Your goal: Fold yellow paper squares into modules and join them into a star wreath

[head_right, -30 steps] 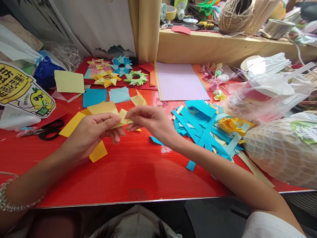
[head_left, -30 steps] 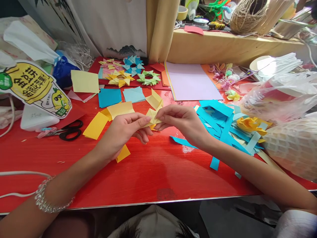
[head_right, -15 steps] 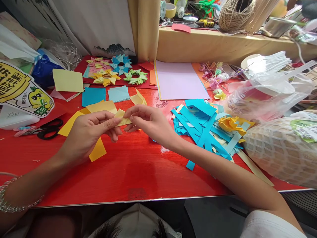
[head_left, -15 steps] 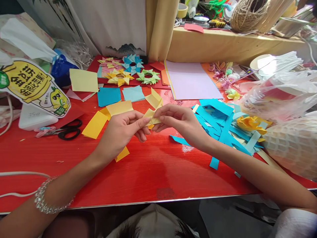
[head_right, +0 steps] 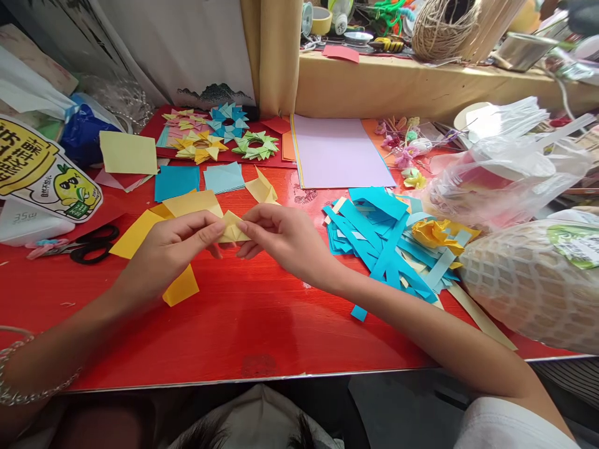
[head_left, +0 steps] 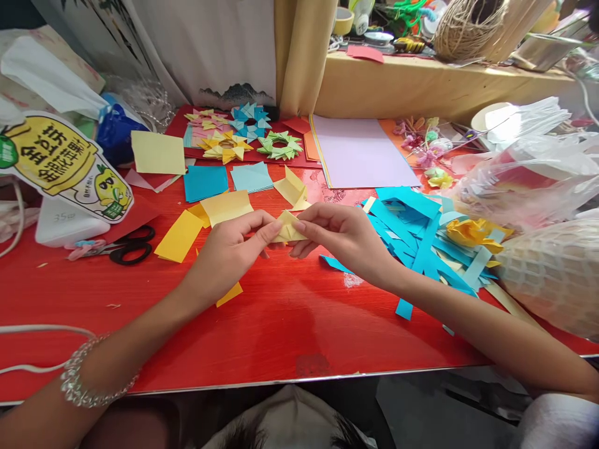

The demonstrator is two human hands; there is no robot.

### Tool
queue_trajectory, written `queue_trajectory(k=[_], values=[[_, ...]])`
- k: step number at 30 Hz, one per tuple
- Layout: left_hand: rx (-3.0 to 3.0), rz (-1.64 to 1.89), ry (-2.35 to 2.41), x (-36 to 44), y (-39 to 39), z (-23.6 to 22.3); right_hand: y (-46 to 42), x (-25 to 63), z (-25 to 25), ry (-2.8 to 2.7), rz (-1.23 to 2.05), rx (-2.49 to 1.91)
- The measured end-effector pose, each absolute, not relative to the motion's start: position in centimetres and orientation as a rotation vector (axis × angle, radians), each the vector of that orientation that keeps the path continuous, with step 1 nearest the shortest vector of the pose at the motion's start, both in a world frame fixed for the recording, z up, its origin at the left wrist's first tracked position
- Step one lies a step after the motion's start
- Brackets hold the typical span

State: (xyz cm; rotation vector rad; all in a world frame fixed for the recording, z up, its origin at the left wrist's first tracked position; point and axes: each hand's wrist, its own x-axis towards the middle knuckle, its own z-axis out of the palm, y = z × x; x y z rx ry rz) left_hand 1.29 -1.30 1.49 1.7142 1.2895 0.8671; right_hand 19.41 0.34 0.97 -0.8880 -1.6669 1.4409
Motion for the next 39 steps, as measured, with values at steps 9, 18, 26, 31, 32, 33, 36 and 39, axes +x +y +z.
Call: queue_trajectory(k=[9, 18, 26, 31, 32, 33, 36, 39], values=[[1.484, 1.088, 1.218, 1.5, -1.0, 1.0, 0.7, 18.9, 0.1, -1.535, 1.547, -0.897], [1.467, 0.974, 1.227, 1.5, -1.0, 1.6, 0.8, 19.3, -0.2, -1.759, 1.418, -0.88], [1.502, 0.995, 1.239, 1.6, -1.4, 1.1, 0.5, 19.0, -0.7, -1.661, 1.637, -0.859], [1.478, 0.931, 1.204, 1.4, -1.3, 1.3, 0.2, 19.1, -0.1, -1.685, 1.655, -0.844], [1.408, 0.909, 1.151, 1.3, -1.3, 1.3, 0.2, 19.1, 0.0, -1.701, 1.65, -0.828], [1.345, 0.883, 1.104, 1.3, -1.2, 1.2, 0.2, 19.2, 0.0, -1.71, 1.652, -0.816], [1.347, 0.858, 1.112, 1.2, -1.1, 0.9, 0.3, 19.2, 0.0, -1.647, 1.684, -0.841], [1.728, 1.048, 1.291, 1.2, -1.0, 0.8, 0.5, 19.2, -0.2, -1.516, 1.726, -0.889]])
